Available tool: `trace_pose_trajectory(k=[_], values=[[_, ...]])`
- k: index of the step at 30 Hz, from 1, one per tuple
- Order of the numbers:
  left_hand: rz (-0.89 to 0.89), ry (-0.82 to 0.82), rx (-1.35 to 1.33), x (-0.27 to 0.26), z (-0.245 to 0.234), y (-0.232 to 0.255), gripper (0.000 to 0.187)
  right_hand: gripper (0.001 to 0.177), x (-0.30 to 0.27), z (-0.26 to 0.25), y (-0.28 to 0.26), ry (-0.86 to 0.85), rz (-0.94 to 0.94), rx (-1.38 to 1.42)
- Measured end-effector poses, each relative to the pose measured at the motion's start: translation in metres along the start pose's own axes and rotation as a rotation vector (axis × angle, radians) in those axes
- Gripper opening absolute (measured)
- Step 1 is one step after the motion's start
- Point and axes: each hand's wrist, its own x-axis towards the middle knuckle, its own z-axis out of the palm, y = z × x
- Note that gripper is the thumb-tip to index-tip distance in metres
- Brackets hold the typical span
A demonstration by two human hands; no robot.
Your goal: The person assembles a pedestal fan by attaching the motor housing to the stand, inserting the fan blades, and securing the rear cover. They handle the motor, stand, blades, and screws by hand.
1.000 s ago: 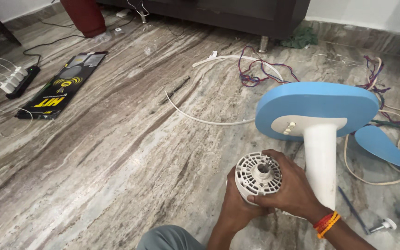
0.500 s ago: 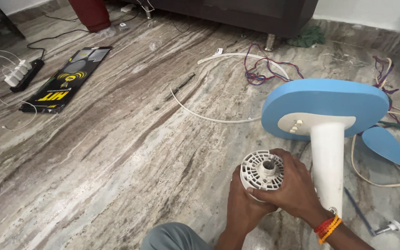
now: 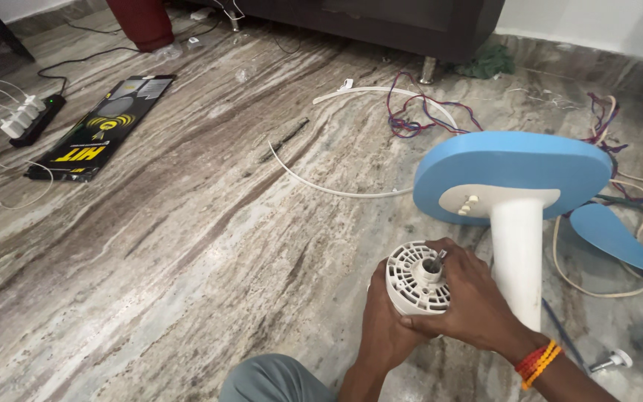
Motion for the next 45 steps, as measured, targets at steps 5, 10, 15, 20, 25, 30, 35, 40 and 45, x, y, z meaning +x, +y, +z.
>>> trace_pose_trajectory(k=[5, 10, 15, 20, 25, 30, 35, 40, 45], values=[[0.044, 0.028, 0.324, -0.003, -0.002, -0.003, 0.105, 0.116, -0.004, 0.009, 0.008, 0.018, 0.060, -0.051], [0.002, -0.025, 0.054, -0.002, 0.000, -0.012, 0.117, 0.120, -0.001, 0.019, 0.016, 0.040, -0.040, -0.138], [0.053, -0.055, 0.133, 0.002, -0.005, -0.018, 0.125, 0.125, 0.001, 0.016, 0.013, 0.000, 0.005, -0.154], [0.133, -0.057, 0.232, -0.003, -0.005, -0.015, 0.134, 0.124, -0.005, 0.012, 0.020, -0.009, -0.077, -0.122], [0.153, -0.085, 0.225, -0.004, -0.004, -0.012, 0.128, 0.126, -0.008, 0.012, 0.024, -0.021, -0.066, -0.078], [0.112, -0.095, 0.214, -0.004, -0.005, -0.008, 0.126, 0.120, -0.011, 0.011, 0.025, -0.046, -0.056, -0.041], [0.026, -0.187, 0.075, -0.006, -0.014, 0.001, 0.131, 0.110, -0.017, 0.002, 0.023, -0.082, -0.099, 0.030], [-0.099, -0.245, 0.179, -0.007, -0.019, 0.003, 0.148, 0.100, -0.024, -0.001, 0.020, -0.127, -0.080, 0.093], [-0.052, -0.286, 0.262, -0.009, -0.023, -0.001, 0.150, 0.092, -0.030, 0.000, 0.023, -0.125, -0.115, 0.110]])
